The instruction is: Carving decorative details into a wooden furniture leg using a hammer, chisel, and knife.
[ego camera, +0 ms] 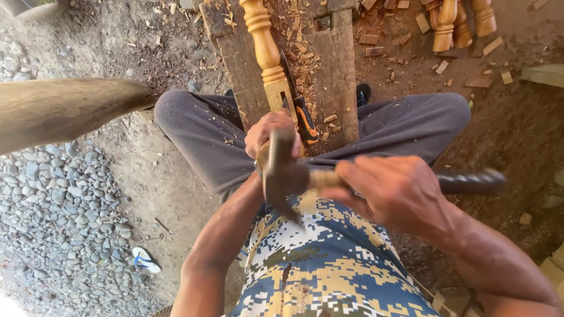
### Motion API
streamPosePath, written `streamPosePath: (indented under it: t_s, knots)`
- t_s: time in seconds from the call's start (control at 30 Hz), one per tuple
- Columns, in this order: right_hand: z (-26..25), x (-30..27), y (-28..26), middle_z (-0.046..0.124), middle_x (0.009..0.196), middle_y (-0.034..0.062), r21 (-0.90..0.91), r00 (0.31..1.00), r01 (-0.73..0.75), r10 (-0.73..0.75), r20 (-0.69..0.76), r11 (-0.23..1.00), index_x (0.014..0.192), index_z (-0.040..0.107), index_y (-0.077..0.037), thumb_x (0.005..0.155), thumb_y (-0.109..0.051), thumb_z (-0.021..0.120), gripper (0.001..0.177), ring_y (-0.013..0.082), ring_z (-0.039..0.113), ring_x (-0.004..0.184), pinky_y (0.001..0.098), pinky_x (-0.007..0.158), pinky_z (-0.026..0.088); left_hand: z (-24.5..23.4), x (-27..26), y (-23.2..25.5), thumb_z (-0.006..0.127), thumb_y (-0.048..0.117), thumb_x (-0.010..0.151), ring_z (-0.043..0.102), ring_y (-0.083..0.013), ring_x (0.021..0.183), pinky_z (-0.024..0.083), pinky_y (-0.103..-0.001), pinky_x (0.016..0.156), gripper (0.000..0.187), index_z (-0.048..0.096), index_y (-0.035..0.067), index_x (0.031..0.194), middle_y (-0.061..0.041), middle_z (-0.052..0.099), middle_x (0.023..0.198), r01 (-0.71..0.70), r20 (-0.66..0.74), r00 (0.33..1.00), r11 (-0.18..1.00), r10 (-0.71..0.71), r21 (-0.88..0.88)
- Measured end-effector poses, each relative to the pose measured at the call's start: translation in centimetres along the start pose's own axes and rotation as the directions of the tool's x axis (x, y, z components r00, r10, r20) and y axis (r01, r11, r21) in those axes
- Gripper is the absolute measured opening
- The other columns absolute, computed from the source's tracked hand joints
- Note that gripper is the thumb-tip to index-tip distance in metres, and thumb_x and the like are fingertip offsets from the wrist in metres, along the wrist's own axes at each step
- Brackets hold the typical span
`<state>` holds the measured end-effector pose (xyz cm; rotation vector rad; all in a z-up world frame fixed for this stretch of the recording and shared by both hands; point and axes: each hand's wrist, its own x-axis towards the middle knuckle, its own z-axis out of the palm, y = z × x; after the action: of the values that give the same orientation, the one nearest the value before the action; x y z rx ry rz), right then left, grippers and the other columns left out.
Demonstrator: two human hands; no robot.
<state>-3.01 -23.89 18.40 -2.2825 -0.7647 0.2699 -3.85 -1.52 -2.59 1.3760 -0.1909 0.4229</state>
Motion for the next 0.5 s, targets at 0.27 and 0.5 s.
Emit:
streamPosePath:
  t_s: [0.27,0.5]
  knots:
    - [0.3,-1.3,-1.2,0.069,0.068,-0.0019,0.081,0.995,-0.029,0.037,-0.097,0.996,0.106,0.074,-0.004,0.098,-0.041,0.084,0.04,0.0104,0.051,0.049,0.0304,0.044,0.044,-0.7,-1.1,-2.5,0.079,0.024,0.101,0.069,-0.0182,0.079,0.068,-0.045,0.085,0.015,0.069,0.013,0.097,-0.002,0.074,0.085,0.022,0.087,0.996,1.0,-0.021,-0.01]
    - [1.8,-1.2,0.1,0.064,0.071,-0.0001,-0.178,0.984,-0.158,0.17,0.051,0.971,0.101,0.077,-0.007,0.106,-0.05,0.076,0.044,0.013,0.048,0.045,0.0311,0.04,0.038,0.7,1.9,-1.5,0.075,0.013,0.093,0.053,-0.0142,0.06,0.054,-0.031,0.057,0.008,0.071,0.011,0.099,0.001,0.064,0.076,-0.094,0.156,0.987,0.917,0.035,0.388]
